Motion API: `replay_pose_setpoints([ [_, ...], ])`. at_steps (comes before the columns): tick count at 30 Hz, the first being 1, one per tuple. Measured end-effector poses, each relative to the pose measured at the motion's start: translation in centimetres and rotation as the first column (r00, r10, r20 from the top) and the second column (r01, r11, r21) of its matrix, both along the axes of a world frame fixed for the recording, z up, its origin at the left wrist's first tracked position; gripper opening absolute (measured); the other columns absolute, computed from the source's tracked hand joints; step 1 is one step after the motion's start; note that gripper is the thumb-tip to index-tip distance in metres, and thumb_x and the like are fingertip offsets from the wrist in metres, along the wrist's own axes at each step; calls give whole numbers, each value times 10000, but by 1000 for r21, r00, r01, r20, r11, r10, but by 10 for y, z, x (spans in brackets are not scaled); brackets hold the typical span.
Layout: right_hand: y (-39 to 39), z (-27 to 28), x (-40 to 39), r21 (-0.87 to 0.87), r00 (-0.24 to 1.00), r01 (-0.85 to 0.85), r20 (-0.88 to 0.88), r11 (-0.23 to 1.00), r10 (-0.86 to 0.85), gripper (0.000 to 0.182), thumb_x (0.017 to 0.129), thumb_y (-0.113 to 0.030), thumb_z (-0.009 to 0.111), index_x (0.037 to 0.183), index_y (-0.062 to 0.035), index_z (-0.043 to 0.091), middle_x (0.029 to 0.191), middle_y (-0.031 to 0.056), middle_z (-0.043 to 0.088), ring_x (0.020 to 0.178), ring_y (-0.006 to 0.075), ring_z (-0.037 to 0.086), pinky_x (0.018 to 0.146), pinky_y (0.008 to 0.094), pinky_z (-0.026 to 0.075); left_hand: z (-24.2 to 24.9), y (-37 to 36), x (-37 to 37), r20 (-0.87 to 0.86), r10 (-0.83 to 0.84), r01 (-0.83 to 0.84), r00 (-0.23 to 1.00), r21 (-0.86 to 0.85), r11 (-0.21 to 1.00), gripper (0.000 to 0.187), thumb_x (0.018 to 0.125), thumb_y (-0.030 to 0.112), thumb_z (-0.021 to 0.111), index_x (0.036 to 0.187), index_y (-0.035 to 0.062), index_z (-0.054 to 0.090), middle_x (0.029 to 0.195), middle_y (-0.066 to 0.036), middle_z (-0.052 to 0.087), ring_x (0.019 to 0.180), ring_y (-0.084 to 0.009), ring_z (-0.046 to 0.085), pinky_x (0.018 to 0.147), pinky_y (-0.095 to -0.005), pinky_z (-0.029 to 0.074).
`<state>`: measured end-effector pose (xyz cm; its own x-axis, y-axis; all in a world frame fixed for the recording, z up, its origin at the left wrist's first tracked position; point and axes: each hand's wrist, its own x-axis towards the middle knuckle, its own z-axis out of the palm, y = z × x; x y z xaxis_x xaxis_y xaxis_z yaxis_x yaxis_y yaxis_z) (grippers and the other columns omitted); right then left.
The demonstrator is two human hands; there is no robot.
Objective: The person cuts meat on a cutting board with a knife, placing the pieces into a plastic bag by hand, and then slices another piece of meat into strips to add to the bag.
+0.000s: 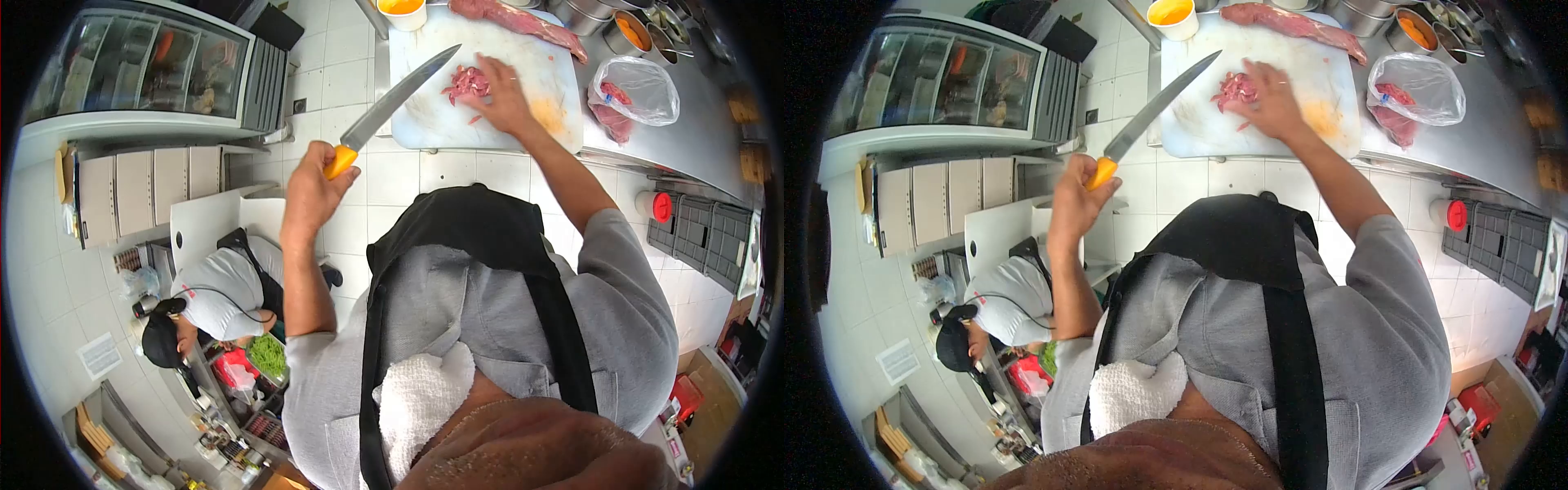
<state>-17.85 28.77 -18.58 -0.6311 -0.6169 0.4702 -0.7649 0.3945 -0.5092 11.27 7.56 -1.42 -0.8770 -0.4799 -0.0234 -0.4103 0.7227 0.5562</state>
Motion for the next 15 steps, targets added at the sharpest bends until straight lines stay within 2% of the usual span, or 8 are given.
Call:
replay_pose_setpoints([
  [1,-16,7,8,49,1000,-11,-16,999,11,794,854,-555,674,1449,-76,455,1377,239,488,1259,401,462,1105,482,340,-9,1,2,-4,72,-72,997,54,996,355,793,113,816,973,16,526,838,-117,619,774,-179,579,747,-315,500],
  [2,-24,10,13,101,999,-26,-28,995,29,797,827,-577,692,1421,-84,494,1349,228,505,1229,387,482,1092,483,353,-14,2,5,-6,68,-68,998,51,996,359,804,125,813,978,8,523,853,-106,628,790,-160,577,751,-305,502],
  [6,-40,2,16,179,995,-99,38,979,94,779,787,-604,712,1373,-114,556,1358,210,508,1232,375,487,1089,490,355,-28,0,17,12,102,-103,995,160,982,374,813,134,812,990,0,511,859,-114,642,784,-155,592,751,-298,512],
  [9,-30,0,21,199,963,-268,69,943,259,766,769,-600,730,1357,-136,572,1364,179,514,1240,370,485,1103,507,336,-40,-7,27,-9,111,-108,994,173,979,380,814,138,814,994,3,507,853,-117,639,777,-154,590,752,-295,513],
  [11,-22,6,29,169,937,-311,-109,935,332,704,791,-564,724,1346,-153,583,1350,142,527,1241,345,492,1103,509,330,-43,-11,34,-24,131,-123,991,208,970,380,807,141,814,987,-1,511,869,-147,648,783,-198,616,755,-318,518],
  [12,-26,8,31,178,936,-313,-108,933,334,704,791,-564,724,1346,-153,583,1350,142,527,1241,345,492,1103,509,330,-45,-13,37,-35,144,-132,989,236,963,379,801,145,814,980,-5,515,886,-177,657,789,-243,642,759,-341,524],
  [13,-34,10,33,203,945,-228,-190,952,266,673,802,-540,721,1337,-153,590,1334,130,535,1238,331,494,1093,505,342,-48,-15,38,-36,144,-131,989,246,960,379,801,145,814,980,-5,515,886,-177,657,789,-243,642,759,-341,524],
  [15,-45,8,33,224,942,-136,-272,965,196,641,813,-515,717,1329,-153,598,1318,117,542,1234,316,497,1084,501,354,-53,-19,40,5,169,-165,986,264,950,383,812,137,818,981,4,501,841,-98,625,780,-144,577,744,-289,507],
])
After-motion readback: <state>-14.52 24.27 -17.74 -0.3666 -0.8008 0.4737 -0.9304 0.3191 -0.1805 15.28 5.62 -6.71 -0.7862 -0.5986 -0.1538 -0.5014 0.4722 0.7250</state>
